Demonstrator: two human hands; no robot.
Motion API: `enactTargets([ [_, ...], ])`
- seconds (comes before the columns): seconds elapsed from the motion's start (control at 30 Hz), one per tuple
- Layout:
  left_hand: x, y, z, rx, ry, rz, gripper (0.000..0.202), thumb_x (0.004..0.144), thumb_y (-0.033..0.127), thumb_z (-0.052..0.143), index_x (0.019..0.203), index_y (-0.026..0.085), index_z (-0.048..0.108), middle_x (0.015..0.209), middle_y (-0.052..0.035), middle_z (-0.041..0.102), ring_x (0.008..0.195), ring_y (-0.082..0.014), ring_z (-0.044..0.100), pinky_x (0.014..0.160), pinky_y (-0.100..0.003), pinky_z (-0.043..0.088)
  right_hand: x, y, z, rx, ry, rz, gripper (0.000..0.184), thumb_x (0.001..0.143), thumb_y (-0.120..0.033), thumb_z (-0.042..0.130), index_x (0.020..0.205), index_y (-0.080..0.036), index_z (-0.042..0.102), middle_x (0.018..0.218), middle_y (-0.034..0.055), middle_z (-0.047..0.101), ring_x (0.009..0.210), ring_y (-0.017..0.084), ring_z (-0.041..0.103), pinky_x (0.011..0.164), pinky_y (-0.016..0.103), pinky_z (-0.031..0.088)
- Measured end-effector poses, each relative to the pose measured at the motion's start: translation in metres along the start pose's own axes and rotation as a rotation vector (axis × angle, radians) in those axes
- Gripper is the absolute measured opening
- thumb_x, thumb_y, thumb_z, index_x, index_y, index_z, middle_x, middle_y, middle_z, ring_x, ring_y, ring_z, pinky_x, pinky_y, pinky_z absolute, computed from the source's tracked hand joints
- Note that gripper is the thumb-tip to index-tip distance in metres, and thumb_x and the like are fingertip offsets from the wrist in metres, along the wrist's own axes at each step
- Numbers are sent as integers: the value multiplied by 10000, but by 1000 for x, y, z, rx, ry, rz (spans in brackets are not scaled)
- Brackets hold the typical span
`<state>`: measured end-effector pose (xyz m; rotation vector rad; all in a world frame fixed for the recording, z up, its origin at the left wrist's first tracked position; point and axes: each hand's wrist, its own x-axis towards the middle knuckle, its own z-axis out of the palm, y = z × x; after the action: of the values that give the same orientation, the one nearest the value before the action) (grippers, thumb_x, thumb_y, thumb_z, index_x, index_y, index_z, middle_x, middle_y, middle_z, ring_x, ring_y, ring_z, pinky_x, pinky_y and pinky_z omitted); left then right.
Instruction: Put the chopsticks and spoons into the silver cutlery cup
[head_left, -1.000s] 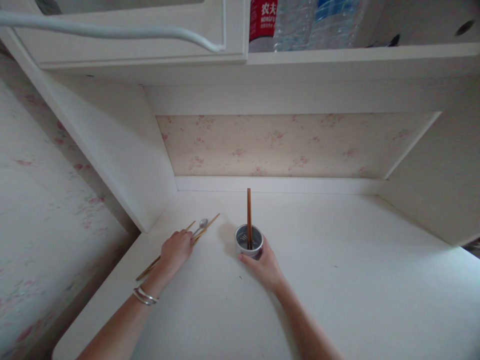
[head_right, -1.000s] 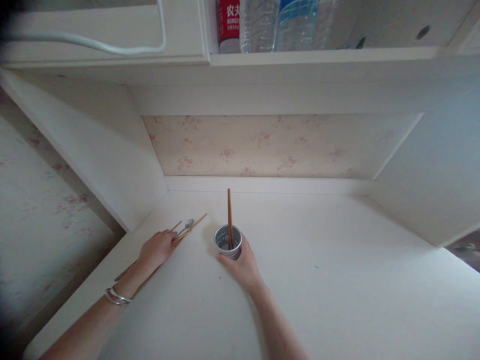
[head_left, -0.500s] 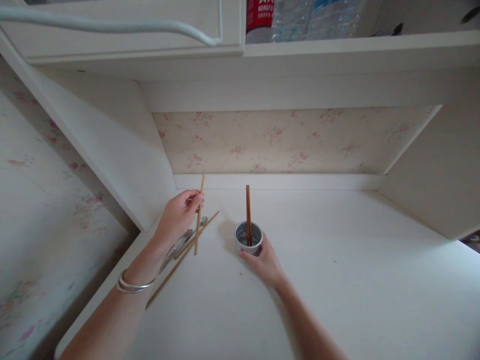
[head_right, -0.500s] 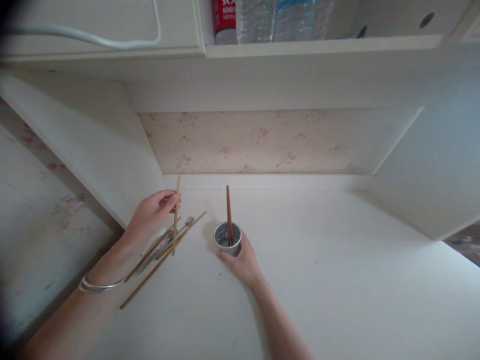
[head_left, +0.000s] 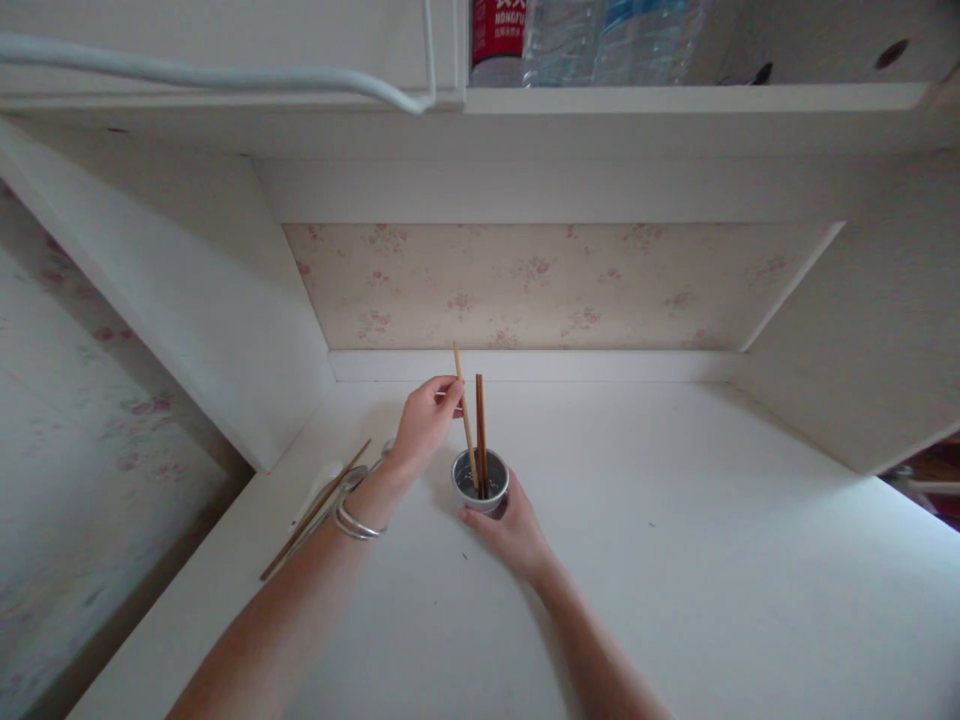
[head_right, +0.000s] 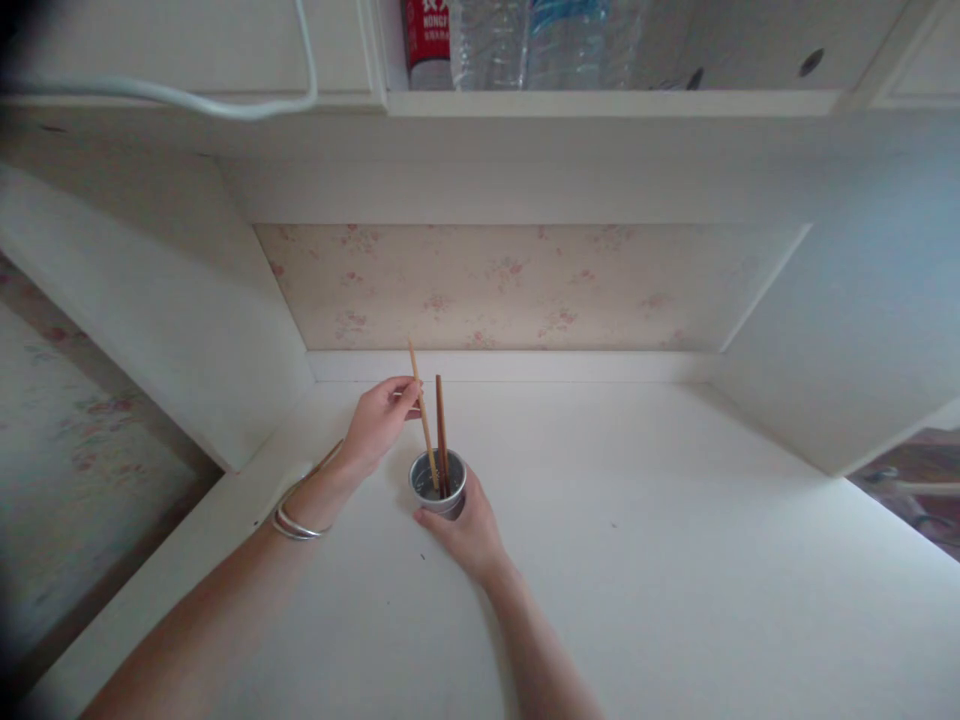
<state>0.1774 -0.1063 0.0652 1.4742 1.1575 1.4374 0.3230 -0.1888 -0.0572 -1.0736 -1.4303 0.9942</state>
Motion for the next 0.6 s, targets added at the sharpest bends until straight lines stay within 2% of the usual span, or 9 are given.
enactTargets([
  [0.1,-7,-27,8,66,-67,-45,351,849,470,618,972,146,673,878,-72,719,758,-182,704,724,-335,612,1,1,-1,-52,14,-6,794,643,-316,842,1354,-248,496,1315,80,612,1209,298,565,1059,499,413],
  [0.2,-15,-41,12,148,-123,-47,306,866,439,594,964,164,686,893,-71,734,761,-187,709,726,-323,601,0,-1,-2,-84,15,5,786,651,-314,837,1355,-255,492,1315,76,608,1205,294,566,1046,487,427],
  [0.33,-23,-40,14,207,-160,-6,290,887,416,559,947,164,689,882,-67,735,765,-185,701,717,-299,583,0,-6,-3,-91,3,1,790,662,-311,831,1366,-255,478,1332,76,596,1221,289,556,1049,476,426],
  [0.43,-26,-37,13,214,-142,27,312,892,431,557,961,153,682,869,-66,725,762,-178,689,704,-289,576,1,-6,-3,-92,0,6,807,656,-304,836,1373,-257,468,1340,74,590,1228,286,551,1056,474,422],
  [0.6,-25,-38,14,130,-103,0,359,871,475,585,993,149,672,881,-67,723,757,-178,692,716,-304,585,0,-1,-1,-53,7,-1,801,654,-295,836,1369,-256,475,1344,80,590,1231,292,553,1065,491,413],
])
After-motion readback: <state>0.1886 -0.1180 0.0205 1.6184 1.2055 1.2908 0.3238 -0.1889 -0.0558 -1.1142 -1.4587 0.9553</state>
